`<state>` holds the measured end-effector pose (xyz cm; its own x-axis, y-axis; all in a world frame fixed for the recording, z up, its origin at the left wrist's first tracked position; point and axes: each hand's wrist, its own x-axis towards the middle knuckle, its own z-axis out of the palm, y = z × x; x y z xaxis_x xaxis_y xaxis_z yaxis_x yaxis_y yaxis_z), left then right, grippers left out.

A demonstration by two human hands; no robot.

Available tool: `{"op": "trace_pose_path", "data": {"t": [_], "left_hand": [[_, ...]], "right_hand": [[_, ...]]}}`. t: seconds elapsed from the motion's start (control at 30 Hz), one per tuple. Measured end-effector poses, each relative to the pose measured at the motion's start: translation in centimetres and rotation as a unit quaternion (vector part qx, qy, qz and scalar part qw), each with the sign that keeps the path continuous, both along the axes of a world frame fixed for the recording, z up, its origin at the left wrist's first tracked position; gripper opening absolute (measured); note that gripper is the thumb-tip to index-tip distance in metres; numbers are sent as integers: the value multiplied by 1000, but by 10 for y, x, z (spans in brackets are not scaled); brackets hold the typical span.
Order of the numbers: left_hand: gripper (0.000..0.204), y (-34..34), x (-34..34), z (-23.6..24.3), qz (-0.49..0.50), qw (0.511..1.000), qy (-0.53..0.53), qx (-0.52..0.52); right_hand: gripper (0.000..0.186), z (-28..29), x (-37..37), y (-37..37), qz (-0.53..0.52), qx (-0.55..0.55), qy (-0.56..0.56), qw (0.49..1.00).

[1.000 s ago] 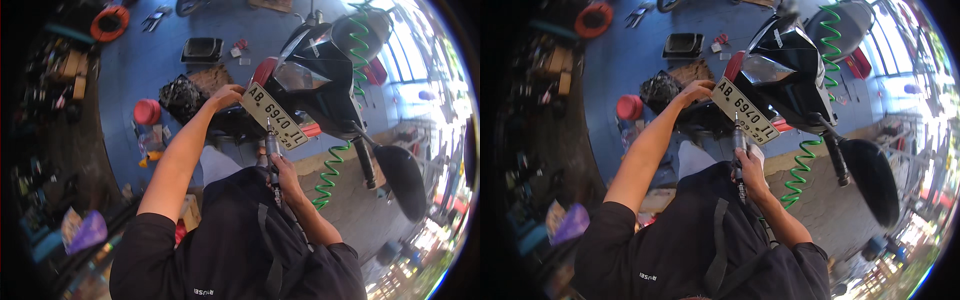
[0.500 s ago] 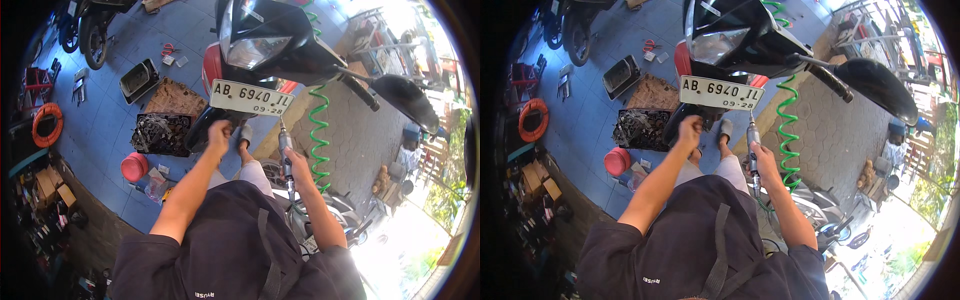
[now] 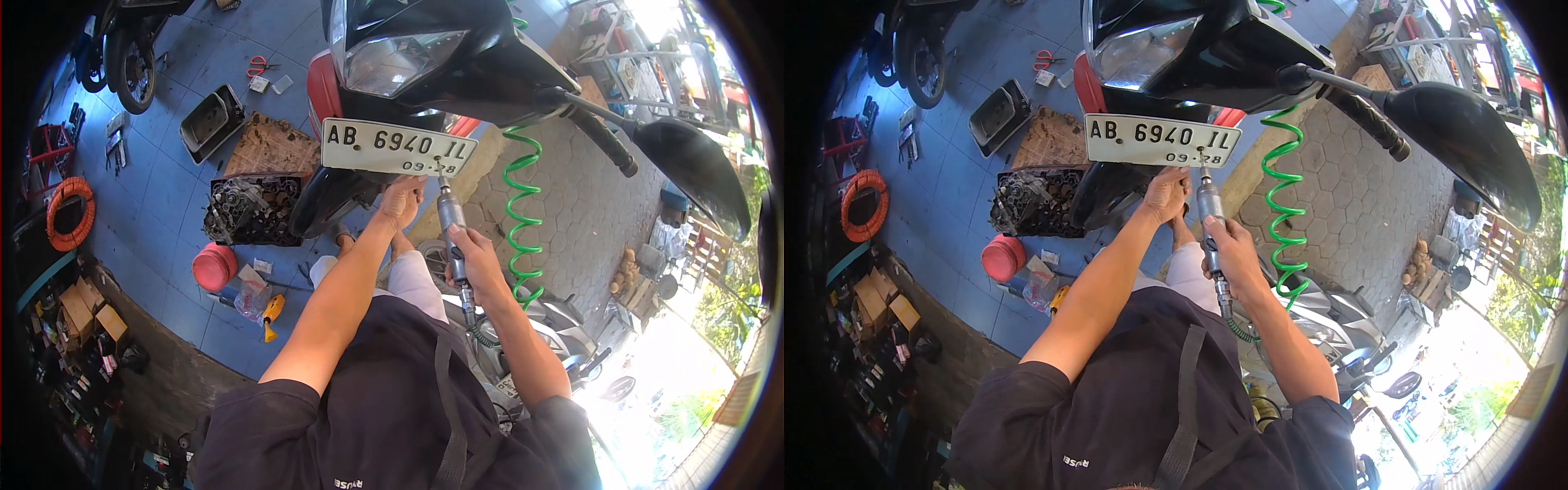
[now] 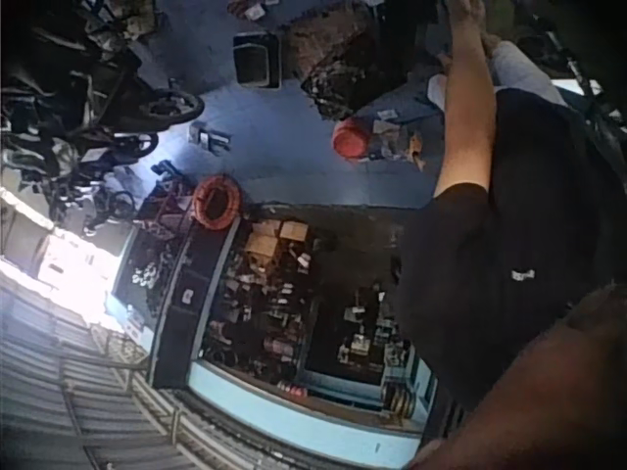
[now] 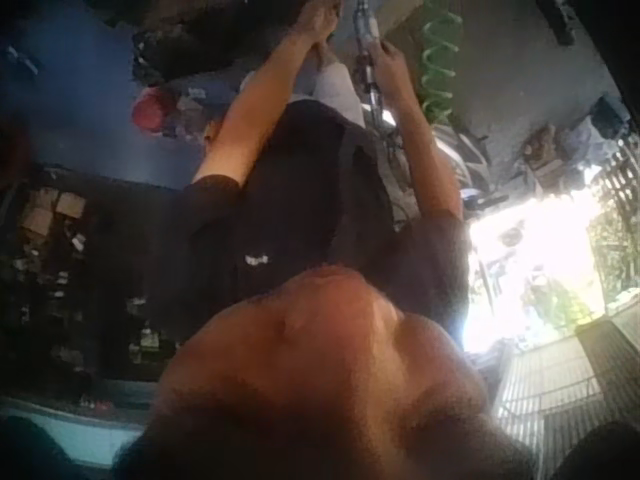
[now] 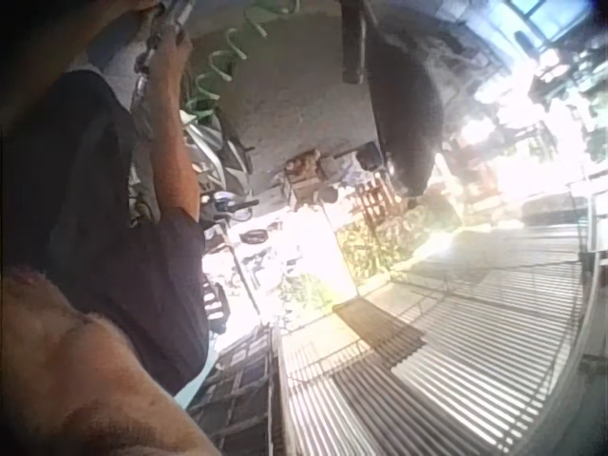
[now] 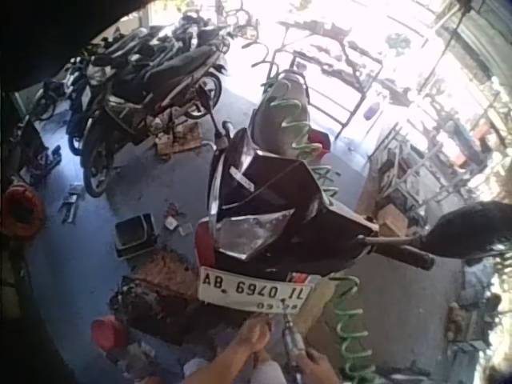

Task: Remove screws from motorcycle fairing and front license plate using a pneumatic screwdriver.

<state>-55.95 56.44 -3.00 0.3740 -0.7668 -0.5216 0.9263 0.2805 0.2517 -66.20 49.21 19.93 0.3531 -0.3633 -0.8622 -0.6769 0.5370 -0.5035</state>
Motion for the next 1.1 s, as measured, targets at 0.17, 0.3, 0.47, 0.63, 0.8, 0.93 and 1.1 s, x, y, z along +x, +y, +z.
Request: {"op": "trace_pose_path", "data": {"t": [0.17, 0.3, 0.47, 0.63, 0.8, 0.93, 1.1], "left_hand": [[16, -8, 8, -5, -9, 1000, -4, -14], [15, -14, 6, 4, 21, 999, 25, 3], [13, -22, -2, 11, 66, 997, 43, -10], [12, -32, -7, 17, 97, 995, 34, 3], [14, -30, -8, 12, 110, 993, 23, 20], [16, -32, -8, 16, 119, 992, 7, 34], [17, -37, -13, 9, 139, 989, 25, 36]], "right_hand": [[37, -3, 3, -2, -4, 6, 0, 1000], [42, -4, 4, -5, -6, 25, 10, 1000], [42, -3, 7, -10, -81, 84, 2, 993], [40, -1, 8, -9, -71, 68, 8, 995], [37, -3, 9, -4, -74, 73, -16, 994], [36, -8, 6, -6, -57, 73, -17, 996], [38, -4, 10, -4, -66, 65, -5, 996]]}}
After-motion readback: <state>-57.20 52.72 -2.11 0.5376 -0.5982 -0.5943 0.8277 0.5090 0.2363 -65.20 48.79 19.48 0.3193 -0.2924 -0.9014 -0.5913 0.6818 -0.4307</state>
